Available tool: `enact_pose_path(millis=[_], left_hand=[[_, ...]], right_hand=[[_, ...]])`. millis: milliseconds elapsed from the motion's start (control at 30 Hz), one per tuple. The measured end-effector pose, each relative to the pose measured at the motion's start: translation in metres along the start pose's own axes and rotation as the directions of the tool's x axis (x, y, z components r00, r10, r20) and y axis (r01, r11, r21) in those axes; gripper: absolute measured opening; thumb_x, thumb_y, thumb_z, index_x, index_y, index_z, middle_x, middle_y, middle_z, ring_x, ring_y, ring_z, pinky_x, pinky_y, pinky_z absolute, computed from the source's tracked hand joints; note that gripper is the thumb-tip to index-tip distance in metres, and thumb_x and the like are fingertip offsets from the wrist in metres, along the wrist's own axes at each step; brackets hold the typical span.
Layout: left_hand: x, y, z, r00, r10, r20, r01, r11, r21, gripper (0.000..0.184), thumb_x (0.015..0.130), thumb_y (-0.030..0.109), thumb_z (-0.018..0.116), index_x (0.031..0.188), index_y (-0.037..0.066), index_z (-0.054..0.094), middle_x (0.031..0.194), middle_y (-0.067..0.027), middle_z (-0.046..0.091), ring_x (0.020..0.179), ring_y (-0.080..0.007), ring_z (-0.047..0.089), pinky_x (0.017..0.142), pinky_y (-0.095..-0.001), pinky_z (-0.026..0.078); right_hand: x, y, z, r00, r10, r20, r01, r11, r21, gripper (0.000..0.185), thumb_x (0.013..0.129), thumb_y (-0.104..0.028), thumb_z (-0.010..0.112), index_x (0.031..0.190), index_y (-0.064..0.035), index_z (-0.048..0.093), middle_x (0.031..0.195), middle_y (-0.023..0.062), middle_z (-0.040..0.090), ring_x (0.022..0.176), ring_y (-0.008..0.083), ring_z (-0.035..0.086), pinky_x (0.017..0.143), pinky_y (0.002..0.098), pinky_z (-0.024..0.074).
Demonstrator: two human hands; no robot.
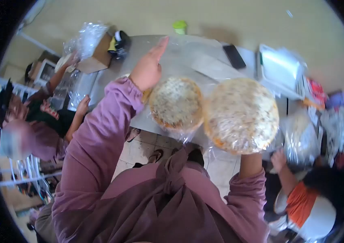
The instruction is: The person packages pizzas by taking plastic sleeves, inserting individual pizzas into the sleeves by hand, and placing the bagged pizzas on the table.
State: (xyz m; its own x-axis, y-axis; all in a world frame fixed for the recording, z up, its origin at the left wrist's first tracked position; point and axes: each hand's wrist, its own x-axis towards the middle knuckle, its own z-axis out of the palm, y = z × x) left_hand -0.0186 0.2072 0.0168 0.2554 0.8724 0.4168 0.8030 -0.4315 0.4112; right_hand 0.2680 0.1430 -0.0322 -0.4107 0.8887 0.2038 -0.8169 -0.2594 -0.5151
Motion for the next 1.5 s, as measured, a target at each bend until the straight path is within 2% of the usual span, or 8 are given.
enact_pose_path(millis=[367,600,833,933,1033,1100,1200,1500], left_hand=[[0.007,0.006,0.023,0.874,0.244,0.421,-0.269,0.963,0.0,0.073,0.067,-0.014,0.039,0.135,0.008,0.028,0.135,-0.0128,0.036,0.116,-0.0304,0.044,0.096,-0.0332,0.038],[-0.027,0.02,-0.005,0.866,0.398,0.304,-0.347,0.915,-0.208,0.069,0.068,-0.014,0.038,0.133,0.011,0.036,0.133,-0.0119,0.04,0.115,-0.0298,0.046,0.096,-0.0327,0.039],[-0.084,0.057,-0.008,0.887,0.449,0.111,-0.436,0.892,-0.123,0.062,0.07,-0.011,0.045,0.127,0.013,0.042,0.129,-0.0116,0.045,0.112,-0.0318,0.048,0.091,-0.0329,0.043],[-0.106,0.065,-0.009,0.92,0.387,-0.055,-0.391,0.911,-0.131,0.048,0.07,-0.005,0.049,0.116,0.01,0.05,0.121,-0.0125,0.049,0.105,-0.0336,0.051,0.085,-0.0341,0.045],[-0.123,0.071,-0.011,0.951,0.111,-0.288,-0.155,0.979,-0.135,0.023,0.071,0.002,0.053,0.094,0.006,0.054,0.099,-0.0128,0.056,0.089,-0.0322,0.054,0.073,-0.038,0.047],[-0.129,0.069,-0.013,0.997,0.018,-0.079,-0.023,0.998,-0.054,0.01,0.07,0.007,0.055,0.079,0.004,0.049,0.079,-0.0119,0.053,0.075,-0.0319,0.053,0.063,-0.0415,0.045],[-0.137,0.083,-0.008,0.99,0.026,-0.14,-0.043,0.991,-0.123,0.01,0.071,0.009,0.054,0.075,0.005,0.046,0.07,-0.011,0.05,0.068,-0.032,0.053,0.058,-0.0427,0.043],[-0.132,0.173,0.057,0.991,0.134,-0.016,-0.132,0.93,-0.342,0.011,0.073,0.011,0.053,0.073,0.003,0.045,0.069,-0.0157,0.051,0.066,-0.0362,0.051,0.058,-0.0442,0.04]], right_hand=[[-0.052,0.099,-0.011,0.921,0.264,-0.287,-0.214,0.957,0.196,0.064,0.085,-0.057,0.037,0.127,-0.0082,0.04,0.126,0.0141,0.045,0.115,0.0316,0.045,0.098,0.0462,0.0361],[-0.044,0.099,-0.02,0.92,0.136,-0.366,-0.081,0.984,0.161,0.066,0.085,-0.059,0.035,0.126,-0.0085,0.041,0.126,0.0138,0.046,0.114,0.0316,0.045,0.098,0.0462,0.0364],[-0.035,0.091,-0.008,0.927,-0.012,-0.376,0.077,0.985,0.158,0.066,0.085,-0.06,0.034,0.125,-0.0083,0.042,0.124,0.0136,0.046,0.113,0.0315,0.046,0.096,0.0459,0.0372],[-0.037,0.089,-0.003,0.921,-0.064,-0.385,0.14,0.975,0.171,0.066,0.085,-0.06,0.034,0.124,-0.0083,0.043,0.124,0.0135,0.047,0.112,0.0314,0.046,0.096,0.0458,0.0375],[-0.036,0.087,-0.001,0.916,-0.111,-0.386,0.189,0.967,0.172,0.066,0.085,-0.06,0.034,0.124,-0.0082,0.043,0.123,0.0134,0.047,0.111,0.0314,0.047,0.096,0.0457,0.0379],[-0.031,0.084,-0.006,0.909,-0.146,-0.391,0.228,0.958,0.173,0.066,0.085,-0.06,0.034,0.123,-0.0081,0.043,0.123,0.0134,0.047,0.111,0.0314,0.047,0.095,0.0456,0.0381],[-0.032,0.075,-0.015,0.896,-0.176,-0.408,0.263,0.95,0.167,0.066,0.085,-0.061,0.033,0.123,-0.008,0.044,0.122,0.0133,0.048,0.11,0.0313,0.048,0.095,0.0455,0.0385],[-0.075,0.0,-0.062,0.849,-0.251,-0.466,0.335,0.936,0.105,0.066,0.085,-0.061,0.033,0.121,-0.0078,0.045,0.121,0.013,0.049,0.108,0.0312,0.049,0.093,0.0451,0.0396]])
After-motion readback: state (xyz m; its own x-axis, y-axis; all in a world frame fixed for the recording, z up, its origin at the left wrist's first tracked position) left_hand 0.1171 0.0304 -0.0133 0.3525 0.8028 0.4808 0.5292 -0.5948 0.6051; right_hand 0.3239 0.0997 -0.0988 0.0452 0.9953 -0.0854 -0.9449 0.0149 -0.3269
